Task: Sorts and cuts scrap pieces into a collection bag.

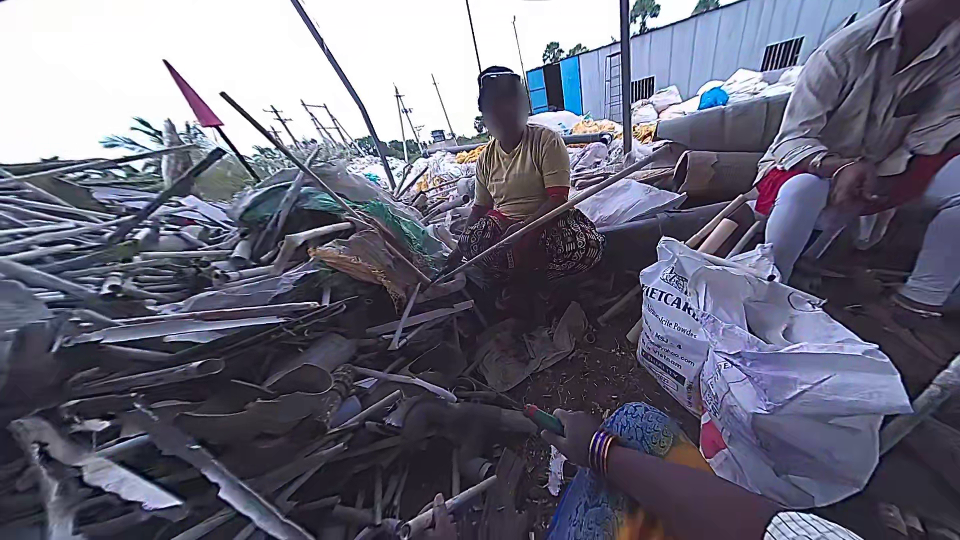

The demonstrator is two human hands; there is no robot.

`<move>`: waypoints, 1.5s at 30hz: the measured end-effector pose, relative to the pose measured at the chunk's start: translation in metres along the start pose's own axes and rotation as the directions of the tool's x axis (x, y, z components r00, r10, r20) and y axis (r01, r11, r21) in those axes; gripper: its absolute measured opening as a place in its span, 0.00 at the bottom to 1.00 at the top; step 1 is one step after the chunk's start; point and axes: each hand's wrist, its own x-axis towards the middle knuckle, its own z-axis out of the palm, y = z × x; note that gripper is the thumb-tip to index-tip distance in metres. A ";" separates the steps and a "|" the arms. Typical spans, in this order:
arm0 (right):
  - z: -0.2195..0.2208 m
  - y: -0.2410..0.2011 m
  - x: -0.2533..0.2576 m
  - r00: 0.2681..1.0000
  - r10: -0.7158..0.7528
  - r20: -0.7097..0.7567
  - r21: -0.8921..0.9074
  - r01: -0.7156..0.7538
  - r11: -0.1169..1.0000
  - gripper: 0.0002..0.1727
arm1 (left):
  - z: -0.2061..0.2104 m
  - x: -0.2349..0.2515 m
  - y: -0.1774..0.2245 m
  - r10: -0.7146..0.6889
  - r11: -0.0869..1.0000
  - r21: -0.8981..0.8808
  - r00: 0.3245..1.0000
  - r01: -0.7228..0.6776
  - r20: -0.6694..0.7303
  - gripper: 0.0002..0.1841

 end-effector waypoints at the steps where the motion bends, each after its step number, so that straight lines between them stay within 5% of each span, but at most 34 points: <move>1: 0.003 -0.001 0.000 1.000 -0.001 0.006 -0.004 0.001 1.000 0.28 | -0.001 0.002 0.002 0.028 1.000 0.002 0.999 -0.028 -0.024 0.25; 9: -0.002 0.004 0.003 0.996 0.025 -0.087 0.088 -0.017 0.996 0.27 | -0.010 -0.016 0.033 0.076 0.997 -0.022 0.994 -0.074 0.081 0.25; 24: -0.004 0.005 0.006 0.998 0.019 -0.052 0.046 -0.017 0.999 0.29 | -0.007 -0.024 0.054 -0.006 0.974 -0.226 0.999 0.017 0.046 0.26; 29: -0.001 0.011 0.008 0.994 -0.022 -0.111 0.186 0.043 0.982 0.27 | -0.010 -0.044 0.094 -0.088 0.679 -0.714 0.984 0.172 0.153 0.25; 32: 0.002 0.014 0.017 0.976 -0.082 -0.204 0.495 0.175 0.851 0.26 | -0.008 -0.065 0.124 -0.074 0.507 -0.787 0.927 0.352 0.367 0.22; 36: -0.011 0.002 0.027 0.950 -0.054 -0.307 0.780 0.284 0.558 0.22 | 0.002 -0.108 0.145 0.118 0.523 -0.714 0.789 0.466 0.602 0.22; 40: -0.031 -0.010 0.037 0.889 0.096 -0.449 0.805 0.355 0.475 0.20 | -0.012 -0.113 0.149 0.343 0.549 -0.738 0.701 0.391 0.626 0.27; 45: -0.054 -0.015 0.050 0.820 0.161 -0.550 0.756 0.407 0.513 0.22 | -0.039 -0.088 0.166 0.399 0.739 -0.672 0.827 -0.034 0.396 0.14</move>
